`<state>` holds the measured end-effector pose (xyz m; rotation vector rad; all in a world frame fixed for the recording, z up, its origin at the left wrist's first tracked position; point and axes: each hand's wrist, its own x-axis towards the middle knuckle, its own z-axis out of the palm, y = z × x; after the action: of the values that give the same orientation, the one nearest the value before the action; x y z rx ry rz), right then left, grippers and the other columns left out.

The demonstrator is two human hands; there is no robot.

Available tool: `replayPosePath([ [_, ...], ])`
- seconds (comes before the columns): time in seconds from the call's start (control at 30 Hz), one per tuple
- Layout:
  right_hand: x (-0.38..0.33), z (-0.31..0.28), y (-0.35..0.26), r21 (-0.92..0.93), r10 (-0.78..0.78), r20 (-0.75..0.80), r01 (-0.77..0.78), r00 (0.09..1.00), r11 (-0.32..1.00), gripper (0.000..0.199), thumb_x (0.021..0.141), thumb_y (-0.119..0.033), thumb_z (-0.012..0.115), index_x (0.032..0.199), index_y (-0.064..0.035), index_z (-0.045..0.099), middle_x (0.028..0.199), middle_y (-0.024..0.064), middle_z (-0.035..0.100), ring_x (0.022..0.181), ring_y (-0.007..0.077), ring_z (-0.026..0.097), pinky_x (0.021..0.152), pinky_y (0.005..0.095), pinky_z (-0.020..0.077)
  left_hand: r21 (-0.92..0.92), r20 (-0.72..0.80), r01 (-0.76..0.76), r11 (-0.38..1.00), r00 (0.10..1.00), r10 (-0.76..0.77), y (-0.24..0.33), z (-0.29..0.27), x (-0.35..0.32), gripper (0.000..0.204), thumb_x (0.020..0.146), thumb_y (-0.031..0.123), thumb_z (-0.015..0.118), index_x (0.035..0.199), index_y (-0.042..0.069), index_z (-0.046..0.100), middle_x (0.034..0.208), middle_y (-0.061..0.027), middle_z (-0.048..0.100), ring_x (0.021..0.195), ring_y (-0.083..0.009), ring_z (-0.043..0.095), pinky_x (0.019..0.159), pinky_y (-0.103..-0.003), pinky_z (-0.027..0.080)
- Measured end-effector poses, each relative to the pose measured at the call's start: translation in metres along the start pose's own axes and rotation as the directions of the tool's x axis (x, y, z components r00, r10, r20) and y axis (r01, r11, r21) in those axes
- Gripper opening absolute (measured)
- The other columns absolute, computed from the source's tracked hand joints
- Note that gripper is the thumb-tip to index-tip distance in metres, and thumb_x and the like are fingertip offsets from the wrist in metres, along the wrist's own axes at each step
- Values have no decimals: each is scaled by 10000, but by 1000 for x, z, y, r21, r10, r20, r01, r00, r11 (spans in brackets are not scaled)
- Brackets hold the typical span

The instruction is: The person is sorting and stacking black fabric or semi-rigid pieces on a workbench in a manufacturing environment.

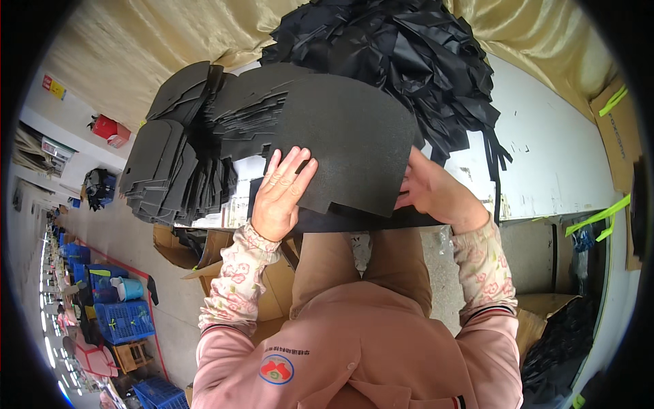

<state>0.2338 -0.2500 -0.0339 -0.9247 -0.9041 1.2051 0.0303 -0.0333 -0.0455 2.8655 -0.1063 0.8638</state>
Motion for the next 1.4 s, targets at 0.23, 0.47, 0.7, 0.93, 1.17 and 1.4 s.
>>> replayPosePath([
  [0.23, -22, -49, 47, -229, 107, -408, -215, 907, 949, 283, 891, -101, 619, 1155, -66, 524, 910, -23, 624, 704, 45, 549, 557, 195, 436, -848, -178, 210, 487, 752, -634, 15, 11, -38, 472, 844, 95, 698, 1268, -28, 530, 1250, -181, 586, 1092, -224, 601, 988, -338, 438],
  [0.47, -75, -110, 119, -157, 310, -566, -469, 764, 869, 316, 839, -78, 683, 1118, -44, 539, 811, -17, 593, 662, 58, 517, 565, 197, 421, -939, -154, 259, 228, 278, -948, -35, 8, -112, 249, 868, -29, 627, 1111, 6, 591, 828, -11, 627, 742, -92, 602, 739, -224, 521],
  [0.7, -98, -129, 118, -376, 154, -706, -550, 691, 746, 339, 774, 10, 722, 1069, -6, 555, 673, -39, 445, 603, 61, 372, 568, 217, 374, -881, -168, 448, 151, 3, -986, -107, 41, -217, 224, 843, -19, 655, 1044, 53, 587, 735, 15, 597, 613, -89, 566, 582, -215, 500],
  [0.93, -110, -133, 121, -238, 260, -712, -573, 652, 784, 288, 819, -55, 709, 1063, -24, 559, 679, -38, 507, 506, 57, 415, 450, 220, 373, -744, 385, 640, 192, 645, -660, 42, 91, -130, 221, 938, 240, 567, 1005, 33, 611, 931, -77, 645, 806, -217, 598, 758, -346, 483],
  [1.17, -104, -120, 120, -90, 300, -665, -472, 684, 877, 252, 862, -64, 663, 1079, -22, 544, 706, -5, 586, 456, 40, 439, 392, 195, 347, -225, 824, 71, -972, 546, -151, 141, 207, -74, 401, 963, 329, 545, 1279, 88, 493, 1255, -64, 558, 1214, -238, 485, 1063, -401, 357],
  [1.4, -106, -110, 118, -228, 240, -702, -531, 671, 816, 326, 852, 21, 638, 1137, 20, 478, 804, 59, 634, 555, 70, 544, 472, 203, 430, -320, 801, -130, -938, 492, -342, 139, 224, -46, 365, 893, 89, 639, 1239, 107, 525, 1221, -41, 577, 1148, -209, 542, 1018, -384, 420],
])
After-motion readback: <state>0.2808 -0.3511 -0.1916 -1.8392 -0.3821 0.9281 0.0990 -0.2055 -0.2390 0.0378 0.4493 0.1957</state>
